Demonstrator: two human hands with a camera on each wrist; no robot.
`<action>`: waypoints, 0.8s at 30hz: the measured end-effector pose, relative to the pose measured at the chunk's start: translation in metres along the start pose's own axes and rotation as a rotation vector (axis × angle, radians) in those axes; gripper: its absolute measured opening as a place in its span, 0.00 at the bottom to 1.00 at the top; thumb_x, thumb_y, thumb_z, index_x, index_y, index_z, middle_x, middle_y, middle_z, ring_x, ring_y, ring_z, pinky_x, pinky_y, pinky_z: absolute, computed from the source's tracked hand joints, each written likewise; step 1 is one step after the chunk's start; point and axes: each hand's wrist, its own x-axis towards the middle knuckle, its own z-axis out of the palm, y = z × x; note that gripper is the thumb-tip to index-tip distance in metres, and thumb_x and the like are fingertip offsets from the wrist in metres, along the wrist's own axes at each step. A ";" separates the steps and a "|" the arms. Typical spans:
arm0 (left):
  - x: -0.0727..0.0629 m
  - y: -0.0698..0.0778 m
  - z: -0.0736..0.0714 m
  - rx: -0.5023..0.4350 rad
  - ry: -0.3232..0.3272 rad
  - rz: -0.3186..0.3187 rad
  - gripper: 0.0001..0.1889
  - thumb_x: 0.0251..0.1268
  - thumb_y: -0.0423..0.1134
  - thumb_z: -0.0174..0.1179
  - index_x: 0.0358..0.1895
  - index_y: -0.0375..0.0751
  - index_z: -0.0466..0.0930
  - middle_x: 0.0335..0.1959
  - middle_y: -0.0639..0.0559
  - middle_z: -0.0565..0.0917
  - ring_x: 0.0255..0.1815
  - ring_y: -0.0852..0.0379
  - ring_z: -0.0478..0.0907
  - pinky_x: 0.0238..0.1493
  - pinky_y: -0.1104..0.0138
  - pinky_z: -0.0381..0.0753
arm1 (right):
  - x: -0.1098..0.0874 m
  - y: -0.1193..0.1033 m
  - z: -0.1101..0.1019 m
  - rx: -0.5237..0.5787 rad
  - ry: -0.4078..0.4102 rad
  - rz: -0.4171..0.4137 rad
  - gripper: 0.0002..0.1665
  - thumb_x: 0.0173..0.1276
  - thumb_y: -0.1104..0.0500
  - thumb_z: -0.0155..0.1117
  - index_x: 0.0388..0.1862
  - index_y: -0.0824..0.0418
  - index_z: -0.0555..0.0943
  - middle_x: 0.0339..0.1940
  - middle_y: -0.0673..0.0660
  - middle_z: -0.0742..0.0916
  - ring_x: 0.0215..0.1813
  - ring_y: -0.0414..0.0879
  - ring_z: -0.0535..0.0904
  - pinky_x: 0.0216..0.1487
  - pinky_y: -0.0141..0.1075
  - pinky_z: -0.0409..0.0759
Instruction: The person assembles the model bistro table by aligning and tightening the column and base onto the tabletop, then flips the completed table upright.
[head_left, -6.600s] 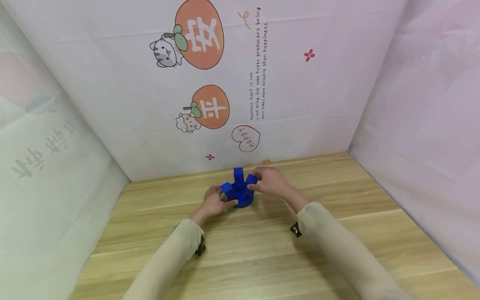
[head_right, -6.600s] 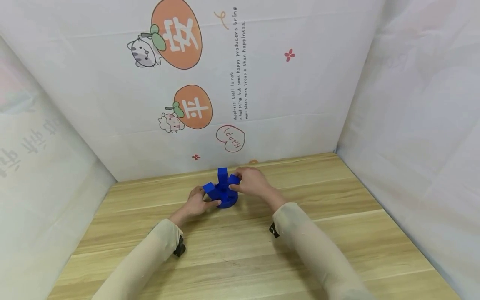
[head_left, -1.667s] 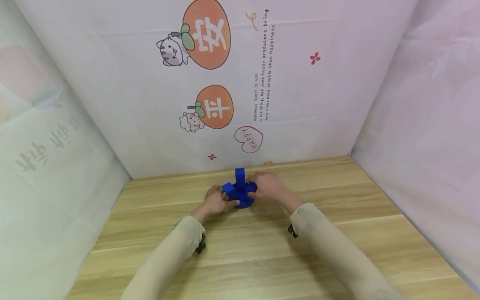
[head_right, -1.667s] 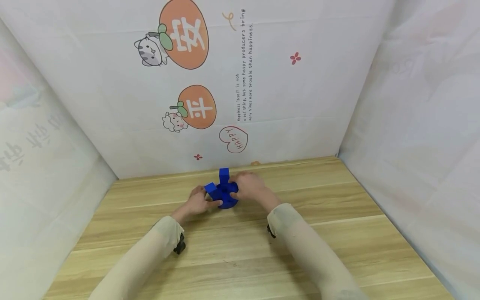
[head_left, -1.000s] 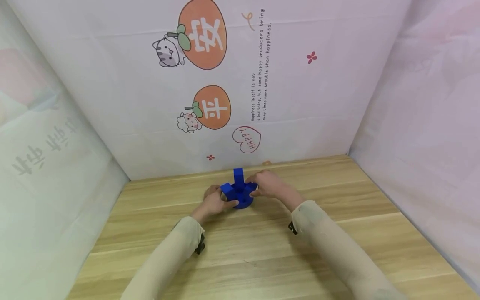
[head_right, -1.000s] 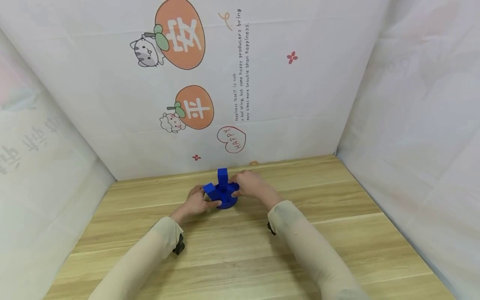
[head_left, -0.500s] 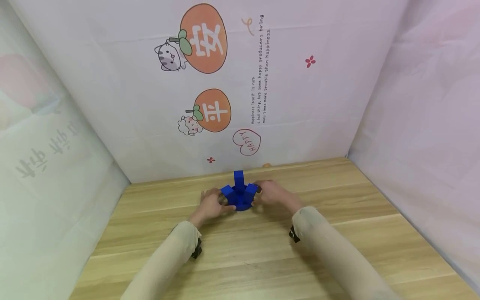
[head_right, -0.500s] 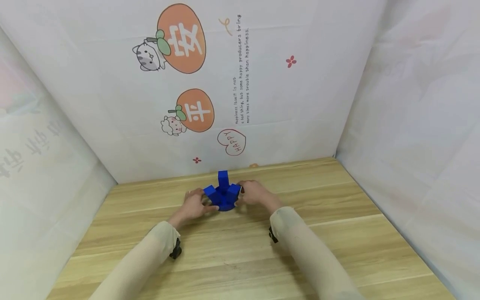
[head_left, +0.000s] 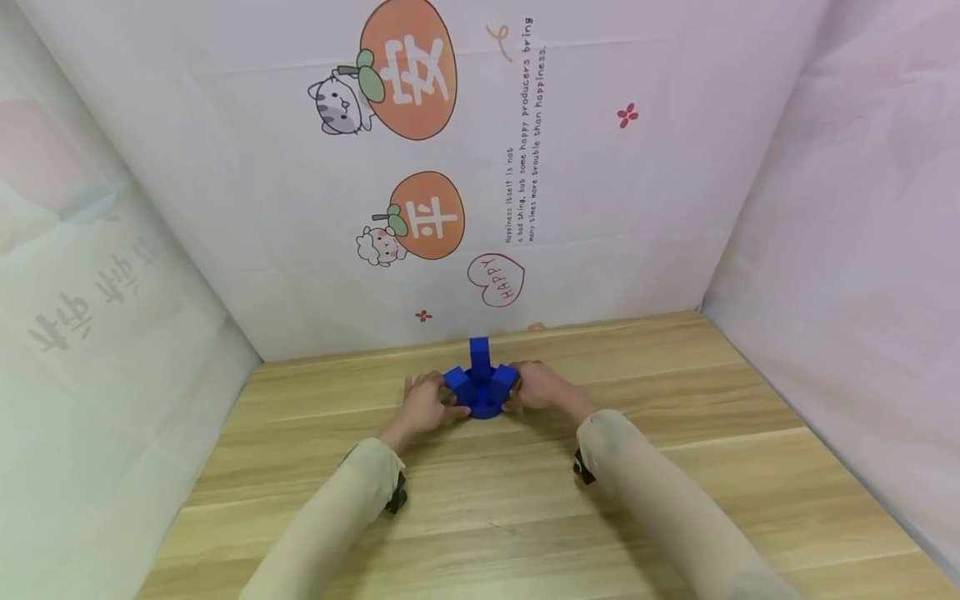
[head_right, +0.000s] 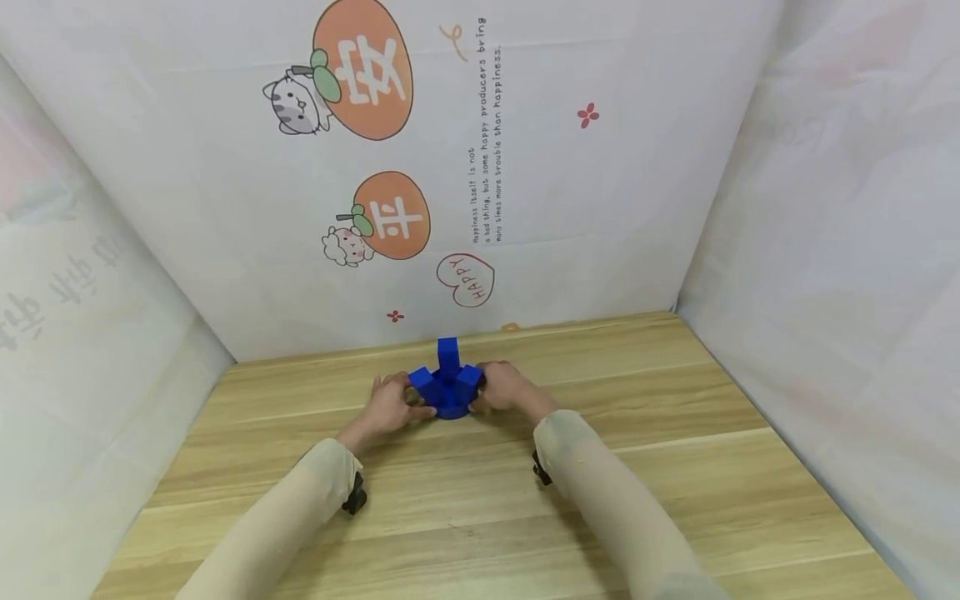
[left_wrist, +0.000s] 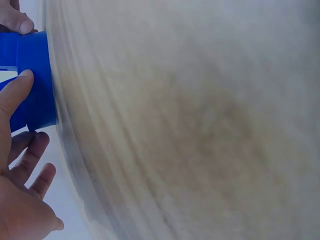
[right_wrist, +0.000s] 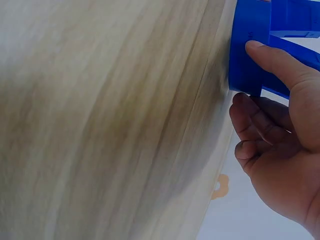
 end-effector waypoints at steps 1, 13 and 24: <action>0.000 0.001 -0.001 0.002 0.001 0.000 0.31 0.52 0.58 0.74 0.56 0.43 0.81 0.51 0.49 0.82 0.63 0.42 0.74 0.78 0.36 0.39 | 0.000 0.000 0.000 0.007 0.001 -0.003 0.28 0.52 0.50 0.81 0.51 0.56 0.82 0.43 0.53 0.89 0.49 0.49 0.84 0.59 0.47 0.80; -0.001 0.011 -0.017 -0.215 0.007 0.038 0.30 0.56 0.52 0.74 0.59 0.41 0.80 0.58 0.46 0.83 0.64 0.44 0.76 0.68 0.48 0.72 | -0.004 0.005 -0.016 0.130 -0.009 -0.014 0.28 0.53 0.47 0.80 0.51 0.54 0.83 0.43 0.55 0.89 0.44 0.45 0.83 0.49 0.42 0.82; -0.002 0.011 -0.020 -0.372 -0.007 0.037 0.21 0.56 0.49 0.75 0.51 0.48 0.84 0.46 0.54 0.86 0.49 0.56 0.82 0.52 0.62 0.84 | -0.008 0.001 -0.028 0.193 -0.036 -0.003 0.28 0.55 0.45 0.78 0.49 0.60 0.84 0.47 0.59 0.89 0.45 0.45 0.83 0.47 0.38 0.82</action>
